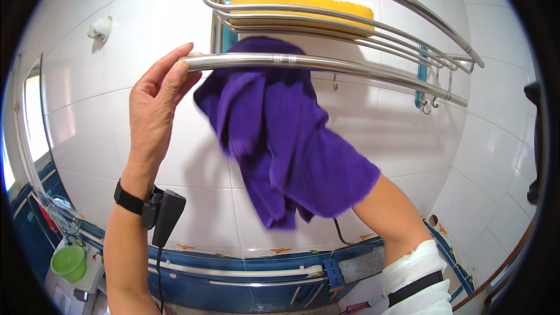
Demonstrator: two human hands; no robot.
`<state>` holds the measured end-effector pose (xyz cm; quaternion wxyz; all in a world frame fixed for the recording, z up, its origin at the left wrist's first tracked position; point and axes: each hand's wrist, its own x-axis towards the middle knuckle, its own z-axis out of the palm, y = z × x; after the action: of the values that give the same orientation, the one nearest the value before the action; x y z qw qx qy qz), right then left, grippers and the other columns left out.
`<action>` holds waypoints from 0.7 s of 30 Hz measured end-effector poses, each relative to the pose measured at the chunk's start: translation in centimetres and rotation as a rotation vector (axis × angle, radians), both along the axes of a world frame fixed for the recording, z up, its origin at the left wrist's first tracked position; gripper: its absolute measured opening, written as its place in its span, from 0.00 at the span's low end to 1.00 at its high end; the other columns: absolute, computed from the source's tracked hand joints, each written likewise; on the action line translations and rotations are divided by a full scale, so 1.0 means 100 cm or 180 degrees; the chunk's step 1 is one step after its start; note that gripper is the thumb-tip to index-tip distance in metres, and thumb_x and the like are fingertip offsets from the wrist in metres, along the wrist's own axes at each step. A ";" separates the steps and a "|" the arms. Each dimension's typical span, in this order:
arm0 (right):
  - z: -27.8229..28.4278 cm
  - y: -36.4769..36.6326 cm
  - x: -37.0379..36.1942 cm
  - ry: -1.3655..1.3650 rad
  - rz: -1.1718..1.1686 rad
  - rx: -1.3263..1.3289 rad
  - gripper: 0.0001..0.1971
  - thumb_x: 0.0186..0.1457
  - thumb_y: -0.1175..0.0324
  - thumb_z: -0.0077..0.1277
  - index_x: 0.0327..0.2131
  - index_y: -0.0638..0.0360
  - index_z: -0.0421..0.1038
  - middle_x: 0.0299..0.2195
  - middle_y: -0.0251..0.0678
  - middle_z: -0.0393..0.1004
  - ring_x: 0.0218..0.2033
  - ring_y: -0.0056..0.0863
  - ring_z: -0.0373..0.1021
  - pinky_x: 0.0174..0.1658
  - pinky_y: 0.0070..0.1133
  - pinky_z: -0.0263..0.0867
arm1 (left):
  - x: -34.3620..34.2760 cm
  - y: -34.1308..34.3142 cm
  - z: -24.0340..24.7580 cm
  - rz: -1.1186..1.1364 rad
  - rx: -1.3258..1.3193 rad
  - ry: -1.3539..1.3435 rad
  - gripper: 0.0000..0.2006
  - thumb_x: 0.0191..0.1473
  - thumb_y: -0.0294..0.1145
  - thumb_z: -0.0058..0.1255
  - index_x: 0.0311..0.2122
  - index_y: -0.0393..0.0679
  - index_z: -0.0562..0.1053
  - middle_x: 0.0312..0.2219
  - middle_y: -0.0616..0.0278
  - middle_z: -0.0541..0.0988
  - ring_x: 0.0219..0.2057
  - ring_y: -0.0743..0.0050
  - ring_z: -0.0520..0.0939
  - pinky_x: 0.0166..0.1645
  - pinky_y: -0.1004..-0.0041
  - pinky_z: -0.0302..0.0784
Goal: The person wipes a metal towel rack, a wooden door, and tiled walls using a purple cloth. The person moves around the bathroom, wiping different surfaces in sequence.
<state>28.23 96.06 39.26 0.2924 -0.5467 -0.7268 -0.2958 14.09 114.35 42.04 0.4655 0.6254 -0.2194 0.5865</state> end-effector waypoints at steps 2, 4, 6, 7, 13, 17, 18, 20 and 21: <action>0.004 -0.008 0.012 0.0550 0.0221 -0.0111 0.27 0.63 0.65 0.49 0.63 0.60 0.56 0.57 0.42 0.67 0.55 0.31 0.67 0.62 0.21 0.59 | 0.001 0.001 0.000 -0.0052 0.0024 0.0006 0.19 0.62 0.37 0.52 0.54 0.38 0.74 0.45 0.54 0.81 0.45 0.70 0.83 0.57 0.69 0.78; 0.008 -0.018 0.020 0.0062 -0.0165 0.0038 0.27 0.62 0.64 0.49 0.62 0.60 0.57 0.57 0.43 0.67 0.56 0.33 0.66 0.62 0.22 0.59 | 0.001 0.002 0.000 -0.0008 0.0055 -0.0022 0.19 0.62 0.37 0.52 0.54 0.38 0.74 0.45 0.54 0.81 0.46 0.70 0.83 0.58 0.69 0.78; 0.015 -0.030 0.026 -0.0335 -0.0472 0.0176 0.27 0.62 0.62 0.50 0.61 0.60 0.58 0.57 0.44 0.67 0.56 0.34 0.66 0.62 0.24 0.59 | 0.002 0.003 0.000 0.0058 0.0061 -0.0032 0.19 0.62 0.37 0.53 0.54 0.38 0.74 0.45 0.54 0.81 0.47 0.69 0.82 0.58 0.68 0.78; 0.020 -0.037 0.029 -0.0477 -0.0627 0.0265 0.27 0.61 0.62 0.51 0.61 0.60 0.59 0.57 0.45 0.67 0.57 0.34 0.65 0.62 0.24 0.59 | 0.002 0.003 0.000 0.0076 0.0053 -0.0010 0.19 0.62 0.37 0.52 0.54 0.39 0.74 0.45 0.54 0.81 0.47 0.70 0.82 0.58 0.68 0.77; 0.048 -0.098 0.052 -0.0472 -0.1316 0.0745 0.28 0.59 0.57 0.53 0.60 0.60 0.62 0.58 0.49 0.67 0.59 0.38 0.64 0.62 0.27 0.58 | 0.001 0.004 0.000 0.0102 0.0092 -0.0083 0.18 0.62 0.38 0.53 0.53 0.38 0.75 0.44 0.54 0.81 0.45 0.71 0.83 0.56 0.70 0.79; 0.053 -0.148 0.069 0.0396 -0.1491 0.1041 0.29 0.58 0.55 0.54 0.58 0.60 0.65 0.58 0.51 0.67 0.60 0.41 0.63 0.62 0.30 0.57 | 0.000 0.003 -0.002 0.0176 0.0104 -0.0052 0.19 0.62 0.38 0.53 0.54 0.38 0.74 0.44 0.54 0.81 0.45 0.71 0.83 0.56 0.70 0.79; 0.053 -0.158 0.070 0.0692 -0.1484 0.1093 0.29 0.58 0.54 0.54 0.58 0.60 0.66 0.58 0.52 0.67 0.61 0.41 0.63 0.62 0.30 0.57 | 0.001 0.004 -0.002 0.0171 0.0148 -0.0066 0.19 0.62 0.37 0.53 0.54 0.38 0.74 0.44 0.54 0.81 0.45 0.71 0.83 0.56 0.70 0.79; 0.054 -0.169 0.068 0.1225 -0.1485 0.1169 0.30 0.57 0.52 0.55 0.58 0.60 0.67 0.58 0.53 0.66 0.61 0.43 0.62 0.62 0.31 0.57 | 0.002 0.007 -0.002 0.0069 0.0121 -0.0087 0.19 0.62 0.38 0.53 0.54 0.40 0.74 0.46 0.54 0.80 0.47 0.70 0.82 0.57 0.69 0.79; 0.056 -0.171 0.067 0.0900 -0.1606 0.1192 0.29 0.57 0.53 0.55 0.57 0.61 0.67 0.58 0.52 0.67 0.60 0.42 0.63 0.62 0.31 0.58 | 0.003 0.009 -0.003 0.0047 0.0192 -0.0122 0.19 0.62 0.38 0.53 0.54 0.40 0.74 0.47 0.54 0.80 0.48 0.70 0.82 0.57 0.69 0.78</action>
<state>34.90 78.99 44.84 0.4031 -0.6817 -0.4540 -0.4083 14.44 115.29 41.77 0.4378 0.6293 -0.2413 0.5950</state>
